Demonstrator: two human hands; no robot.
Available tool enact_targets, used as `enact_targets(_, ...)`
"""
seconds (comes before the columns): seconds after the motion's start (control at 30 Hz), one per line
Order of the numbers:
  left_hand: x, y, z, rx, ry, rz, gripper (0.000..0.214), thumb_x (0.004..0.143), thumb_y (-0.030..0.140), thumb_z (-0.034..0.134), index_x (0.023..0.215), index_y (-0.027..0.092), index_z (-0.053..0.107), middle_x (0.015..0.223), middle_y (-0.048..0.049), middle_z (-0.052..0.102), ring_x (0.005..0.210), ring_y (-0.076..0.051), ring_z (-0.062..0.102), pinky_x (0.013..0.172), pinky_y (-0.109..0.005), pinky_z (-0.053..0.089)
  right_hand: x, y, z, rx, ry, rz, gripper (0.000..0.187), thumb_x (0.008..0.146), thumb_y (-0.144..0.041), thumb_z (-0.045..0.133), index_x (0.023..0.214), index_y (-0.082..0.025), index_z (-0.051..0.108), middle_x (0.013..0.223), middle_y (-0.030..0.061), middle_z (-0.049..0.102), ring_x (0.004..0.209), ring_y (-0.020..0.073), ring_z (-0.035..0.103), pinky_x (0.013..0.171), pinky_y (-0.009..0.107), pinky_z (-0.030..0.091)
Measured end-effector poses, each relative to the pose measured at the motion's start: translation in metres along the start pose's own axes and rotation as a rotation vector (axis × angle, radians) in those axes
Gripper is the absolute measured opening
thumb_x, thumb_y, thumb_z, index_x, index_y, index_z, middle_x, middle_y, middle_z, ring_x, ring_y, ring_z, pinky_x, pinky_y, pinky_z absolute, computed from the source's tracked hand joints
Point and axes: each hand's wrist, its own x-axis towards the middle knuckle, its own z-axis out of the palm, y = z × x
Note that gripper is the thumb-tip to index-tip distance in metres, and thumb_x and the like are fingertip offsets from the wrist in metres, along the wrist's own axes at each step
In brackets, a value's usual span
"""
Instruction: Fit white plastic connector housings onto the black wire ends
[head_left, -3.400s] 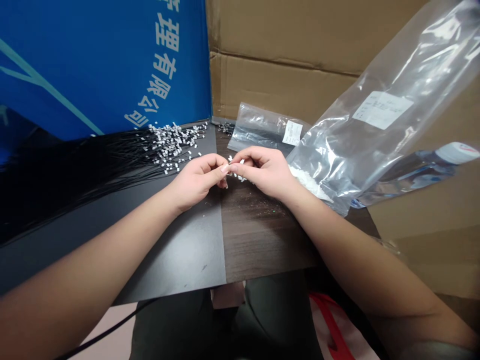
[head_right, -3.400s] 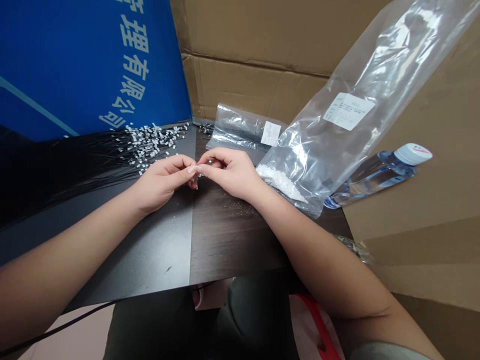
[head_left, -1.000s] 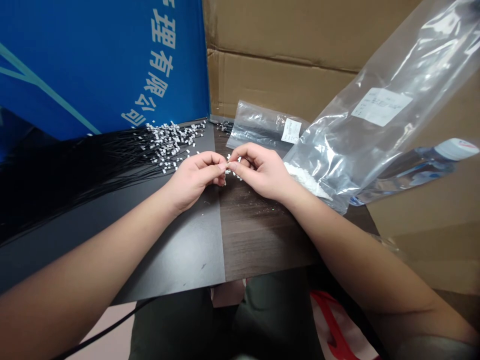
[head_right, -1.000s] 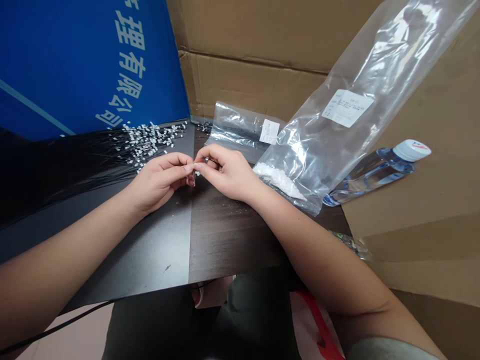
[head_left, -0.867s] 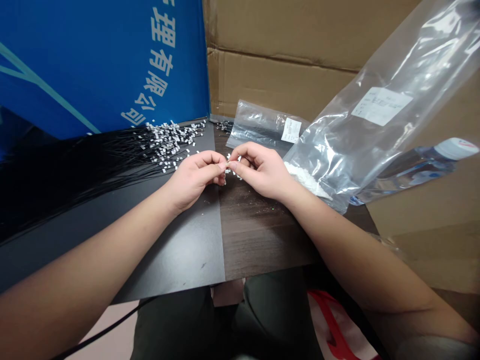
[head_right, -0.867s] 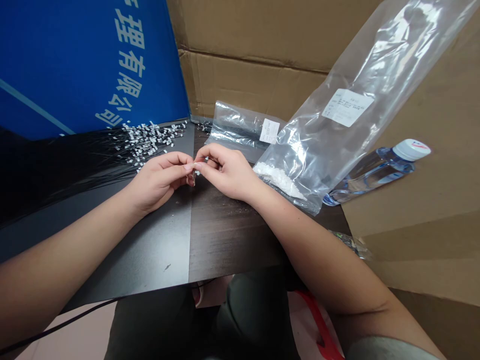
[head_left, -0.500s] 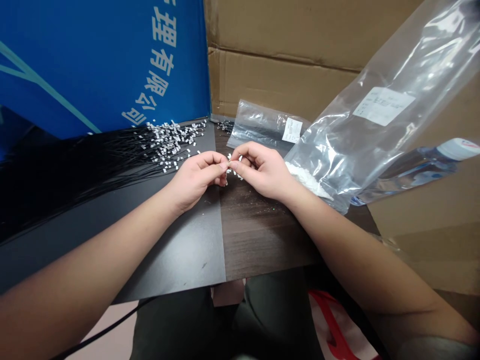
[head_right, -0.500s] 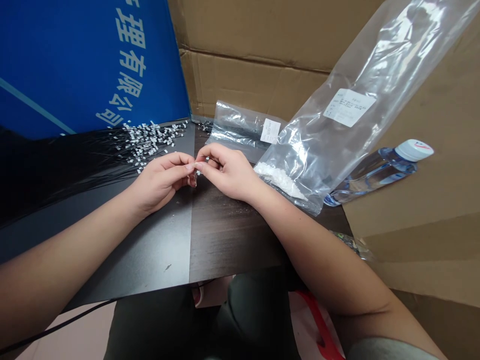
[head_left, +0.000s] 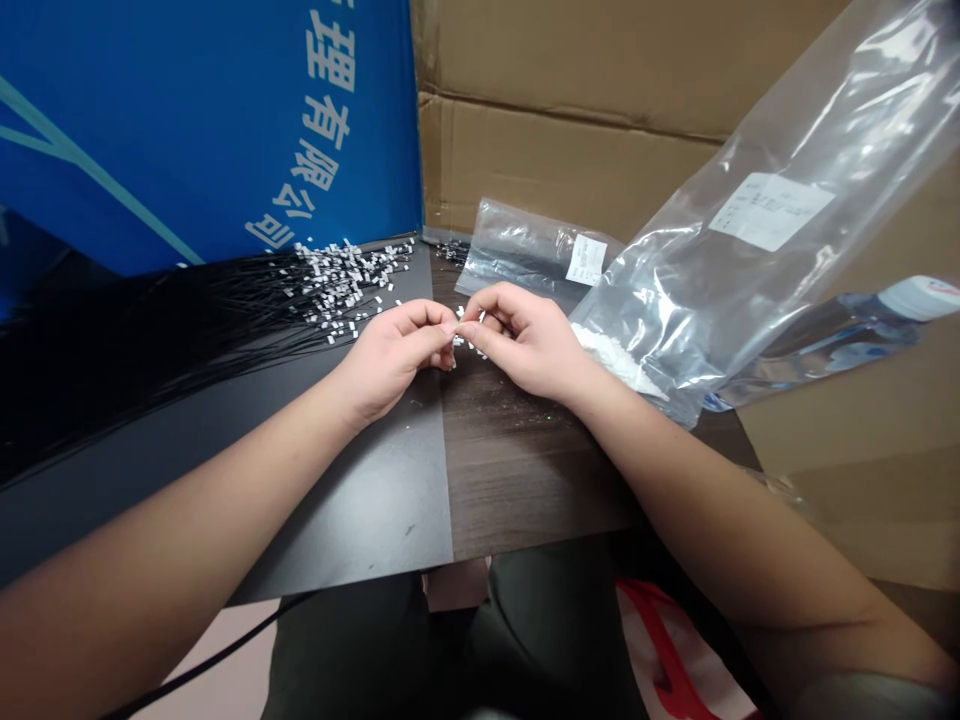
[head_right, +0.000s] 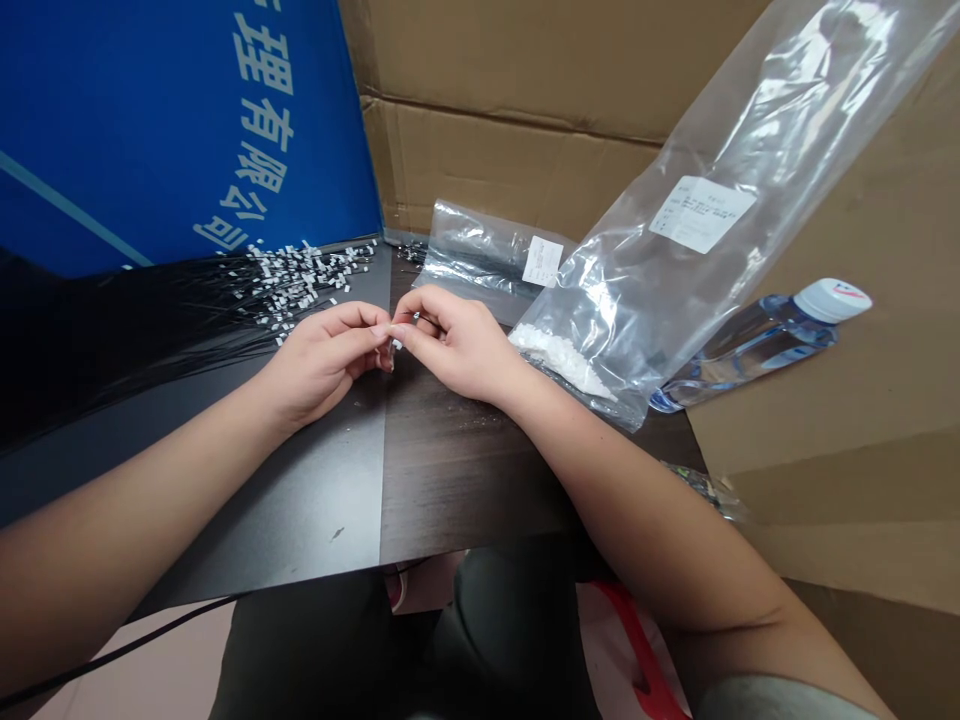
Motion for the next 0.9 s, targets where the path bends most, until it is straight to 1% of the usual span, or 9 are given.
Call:
enact_targets(0.23, -0.0001, -0.0010, -0.0009, 0.051, 0.005, 0.021, 0.027, 0.079, 0.037, 0.088, 0.084, 0.018, 0.070, 0.079, 0.0002, 0.065, 0.069, -0.012, 0.061, 0.068, -0.026, 0.051, 0.0007, 0.0014, 0.0011, 0.024, -0.005, 0.037, 0.020, 0.100, -0.042, 0.072, 0.097, -0.023, 0.067, 0.067, -0.0062, 0.050, 0.062, 0.0128, 0.042, 0.064, 0.030, 0.036)
enact_targets(0.37, 0.0004, -0.0012, -0.0010, 0.100, -0.022, 0.040, 0.025, 0.082, 0.037, 0.086, 0.085, 0.018, 0.070, 0.077, 0.0000, 0.065, 0.069, -0.012, 0.062, 0.068, -0.026, 0.050, 0.0013, 0.0034, 0.0009, 0.078, -0.022, 0.056, 0.020, 0.099, -0.041, 0.073, 0.096, -0.022, 0.067, 0.070, -0.0052, 0.053, 0.064, 0.0127, 0.043, 0.063, 0.030, 0.035)
enact_targets(0.67, -0.0008, -0.0010, -0.0011, 0.076, -0.028, 0.028, 0.024, 0.080, 0.036, 0.086, 0.084, 0.018, 0.070, 0.079, 0.0001, 0.064, 0.070, -0.013, 0.062, 0.069, -0.027, 0.051, 0.0009, 0.0048, 0.0011, 0.106, -0.021, 0.061, 0.019, 0.098, -0.040, 0.075, 0.098, -0.022, 0.070, 0.070, -0.0049, 0.051, 0.064, 0.0127, 0.042, 0.062, 0.029, 0.036)
enact_targets(0.8, -0.0006, -0.0005, -0.0008, 0.078, -0.021, 0.040, 0.023, 0.079, 0.035, 0.085, 0.082, 0.018, 0.070, 0.078, 0.0000, 0.063, 0.070, -0.013, 0.061, 0.069, -0.027, 0.051, 0.0012, 0.0051, 0.0017, 0.142, -0.021, 0.057, 0.022, 0.098, -0.044, 0.075, 0.098, -0.022, 0.069, 0.069, -0.0049, 0.049, 0.063, 0.0127, 0.041, 0.060, 0.029, 0.035)
enact_targets(0.9, -0.0003, 0.0005, -0.0002, 0.063, -0.014, 0.041, 0.023, 0.079, 0.034, 0.086, 0.082, 0.018, 0.070, 0.078, 0.0003, 0.063, 0.069, -0.013, 0.061, 0.069, -0.027, 0.051, 0.0025, 0.0059, 0.0024, 0.190, -0.017, 0.069, 0.032, 0.094, -0.051, 0.080, 0.099, -0.022, 0.068, 0.071, -0.0048, 0.049, 0.064, 0.0125, 0.042, 0.060, 0.029, 0.036)
